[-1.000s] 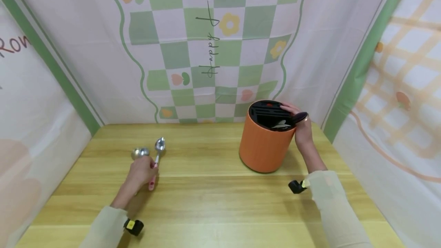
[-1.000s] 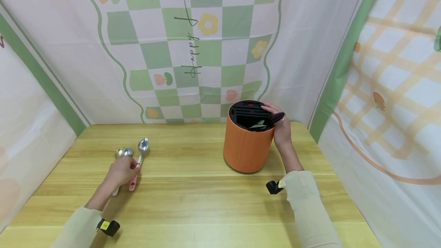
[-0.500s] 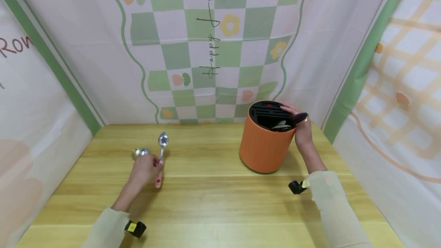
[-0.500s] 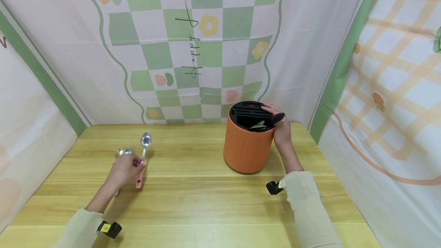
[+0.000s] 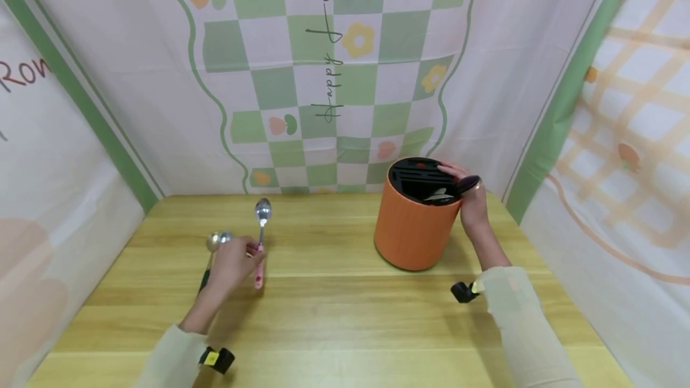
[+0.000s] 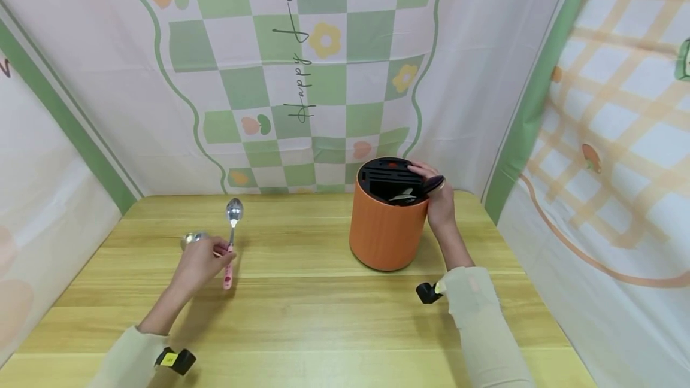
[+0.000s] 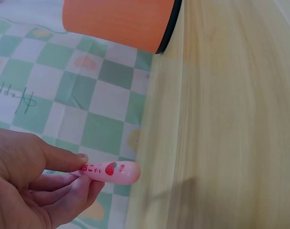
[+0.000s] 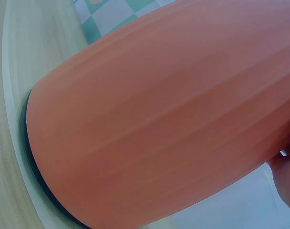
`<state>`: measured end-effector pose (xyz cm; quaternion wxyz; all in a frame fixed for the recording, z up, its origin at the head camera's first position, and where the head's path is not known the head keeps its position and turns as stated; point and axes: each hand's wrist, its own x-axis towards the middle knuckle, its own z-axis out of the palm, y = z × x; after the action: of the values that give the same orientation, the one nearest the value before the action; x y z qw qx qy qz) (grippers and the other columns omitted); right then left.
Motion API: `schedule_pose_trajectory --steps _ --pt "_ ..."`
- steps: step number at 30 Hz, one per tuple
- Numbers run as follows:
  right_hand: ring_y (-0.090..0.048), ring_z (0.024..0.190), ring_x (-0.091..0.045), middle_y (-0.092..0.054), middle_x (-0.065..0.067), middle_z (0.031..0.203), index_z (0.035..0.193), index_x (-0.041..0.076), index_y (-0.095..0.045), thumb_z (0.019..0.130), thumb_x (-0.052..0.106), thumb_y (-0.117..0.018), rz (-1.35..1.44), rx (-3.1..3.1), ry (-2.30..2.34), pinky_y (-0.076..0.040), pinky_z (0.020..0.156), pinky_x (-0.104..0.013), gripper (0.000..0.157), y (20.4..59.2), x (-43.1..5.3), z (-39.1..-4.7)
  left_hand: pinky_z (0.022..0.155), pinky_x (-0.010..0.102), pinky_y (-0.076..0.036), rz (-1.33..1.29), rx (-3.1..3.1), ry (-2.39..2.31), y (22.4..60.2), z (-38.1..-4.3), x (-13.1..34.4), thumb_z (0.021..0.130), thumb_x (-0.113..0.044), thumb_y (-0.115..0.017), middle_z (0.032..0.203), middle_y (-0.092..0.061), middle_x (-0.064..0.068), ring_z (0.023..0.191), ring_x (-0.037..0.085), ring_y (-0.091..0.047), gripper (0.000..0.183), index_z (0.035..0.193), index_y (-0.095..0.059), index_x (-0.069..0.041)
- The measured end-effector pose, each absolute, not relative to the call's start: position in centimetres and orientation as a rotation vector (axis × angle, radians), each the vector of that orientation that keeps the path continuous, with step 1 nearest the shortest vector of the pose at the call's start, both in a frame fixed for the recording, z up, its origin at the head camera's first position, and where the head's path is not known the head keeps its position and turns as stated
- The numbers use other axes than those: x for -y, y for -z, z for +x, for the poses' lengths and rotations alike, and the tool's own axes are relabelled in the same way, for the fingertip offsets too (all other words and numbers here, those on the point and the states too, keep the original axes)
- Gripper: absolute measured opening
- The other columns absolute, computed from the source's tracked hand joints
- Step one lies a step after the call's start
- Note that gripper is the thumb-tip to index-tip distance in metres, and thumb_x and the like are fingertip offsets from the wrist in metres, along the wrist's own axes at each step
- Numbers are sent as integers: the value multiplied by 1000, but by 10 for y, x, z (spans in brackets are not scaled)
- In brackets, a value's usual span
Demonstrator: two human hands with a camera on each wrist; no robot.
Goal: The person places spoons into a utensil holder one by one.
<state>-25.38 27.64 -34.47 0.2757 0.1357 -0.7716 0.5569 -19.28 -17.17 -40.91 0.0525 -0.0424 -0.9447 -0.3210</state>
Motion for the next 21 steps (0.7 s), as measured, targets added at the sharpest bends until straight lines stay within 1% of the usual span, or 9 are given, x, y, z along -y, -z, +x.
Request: schedule_pose_trajectory --steps 2,4,6,9,11,17,21 --pt "-53 124 0 -55 -31 137 120 -16 -62 107 7 -28 362 2072 -1492 -37 106 -13 43 344 -276 -254 60 25 -55 -131 2867 993 408 -193 170 87 -9 -72 85 -73 9 69 14 -65 10 94 -72 -1" --pt "-53 123 -1 -60 -23 135 120 -15 -63 107 7 -28 356 2073 -1490 -38 106 -13 43 344 -276 -254 62 26 -56 -123 2867 1003 407 -192 168 88 -10 -72 87 -73 9 70 14 -65 12 95 -72 -1" --pt "-53 123 -1 -60 -23 134 120 -15 -63 107 7 -28 364 2063 -1500 -38 107 -13 43 345 -275 -254 63 26 -56 -128 2863 1021 406 -192 166 87 -9 -73 88 -73 10 71 15 -64 12 96 -72 0" --pt "-53 123 0 -59 -26 135 120 -16 -63 107 8 -27 372 2059 -1511 -38 106 -13 44 345 -275 -254 63 25 -56 -139 2848 1025 405 -191 163 87 -8 -73 88 -73 9 71 14 -64 12 96 -72 -1" --pt "-53 123 1 -54 -34 136 119 -17 -62 107 7 -27 381 2055 -1516 -38 106 -12 44 345 -275 -255 63 25 -56 -141 2838 1020 404 -191 160 86 -8 -74 88 -74 10 70 14 -64 13 96 -72 0" --pt "-53 122 2 -53 -35 136 120 -16 -62 107 7 -27 369 2063 -1508 -37 106 -12 44 345 -275 -255 66 28 -58 -115 2831 1016 400 -192 153 86 -12 -76 89 -74 9 73 15 -67 15 97 -72 -2" --pt "-52 122 3 -53 -34 137 120 -16 -62 107 7 -27 360 2065 -1500 -37 106 -12 44 345 -276 -255 65 28 -59 -128 2814 1036 398 -192 148 86 -12 -76 89 -74 8 73 16 -68 15 97 -73 -3"
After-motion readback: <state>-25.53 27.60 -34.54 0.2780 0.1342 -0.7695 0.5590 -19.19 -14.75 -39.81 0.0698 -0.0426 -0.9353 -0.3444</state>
